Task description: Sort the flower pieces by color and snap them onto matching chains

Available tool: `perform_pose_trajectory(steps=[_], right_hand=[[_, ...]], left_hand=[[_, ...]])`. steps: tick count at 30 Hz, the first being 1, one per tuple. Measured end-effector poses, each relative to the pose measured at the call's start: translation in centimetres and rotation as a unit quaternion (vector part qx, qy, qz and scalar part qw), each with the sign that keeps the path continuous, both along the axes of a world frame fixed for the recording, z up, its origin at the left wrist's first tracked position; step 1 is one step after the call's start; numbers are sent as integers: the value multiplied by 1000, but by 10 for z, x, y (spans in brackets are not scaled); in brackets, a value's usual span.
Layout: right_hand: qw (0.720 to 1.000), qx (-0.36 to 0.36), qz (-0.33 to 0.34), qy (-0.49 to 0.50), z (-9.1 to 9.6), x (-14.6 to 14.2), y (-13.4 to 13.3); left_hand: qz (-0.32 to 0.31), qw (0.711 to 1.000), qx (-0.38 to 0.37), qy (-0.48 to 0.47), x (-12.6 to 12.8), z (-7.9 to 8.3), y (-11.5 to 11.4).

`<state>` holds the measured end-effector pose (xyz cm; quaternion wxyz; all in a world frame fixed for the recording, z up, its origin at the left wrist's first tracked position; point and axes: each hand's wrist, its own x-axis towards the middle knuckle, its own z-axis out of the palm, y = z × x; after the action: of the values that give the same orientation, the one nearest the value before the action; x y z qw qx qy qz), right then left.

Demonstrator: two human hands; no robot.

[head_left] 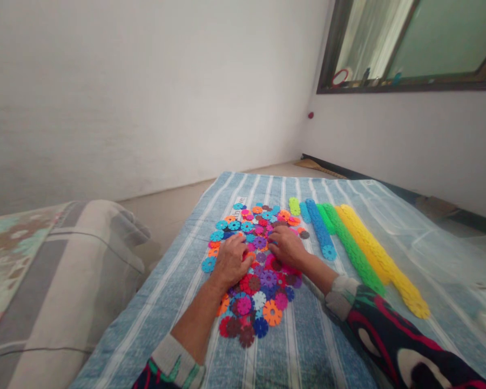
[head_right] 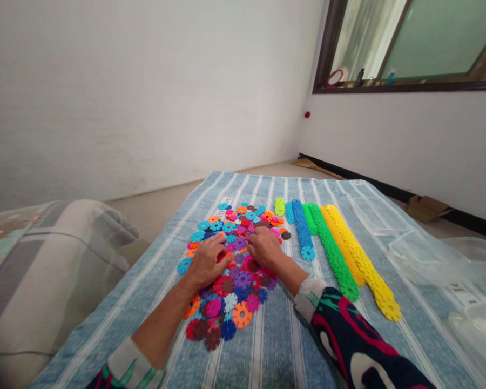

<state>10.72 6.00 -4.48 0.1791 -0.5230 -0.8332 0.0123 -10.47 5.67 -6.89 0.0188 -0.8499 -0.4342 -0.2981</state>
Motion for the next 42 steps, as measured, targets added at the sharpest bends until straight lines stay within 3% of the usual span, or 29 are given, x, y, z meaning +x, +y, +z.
perform_pose_trajectory(steps=[7, 19, 33, 38, 42], right_hand=[[1000, -5, -1, -13, 2, -8, 10], [998, -23, -40, -52, 12, -60, 25], [997, -49, -44, 39, 13, -64, 23], [991, -69, -52, 100, 28, -47, 29], [984, -53, -121, 116, 43, 2, 47]], left_hand=[[9, 1000, 3, -7, 2, 0, -1], [18, 1000, -8, -7, 4, 4, -5], [12, 1000, -6, 1, 2, 0, -3], [1, 1000, 7, -10, 0, 1, -1], [-2, 1000, 16, -15, 0, 1, 0]])
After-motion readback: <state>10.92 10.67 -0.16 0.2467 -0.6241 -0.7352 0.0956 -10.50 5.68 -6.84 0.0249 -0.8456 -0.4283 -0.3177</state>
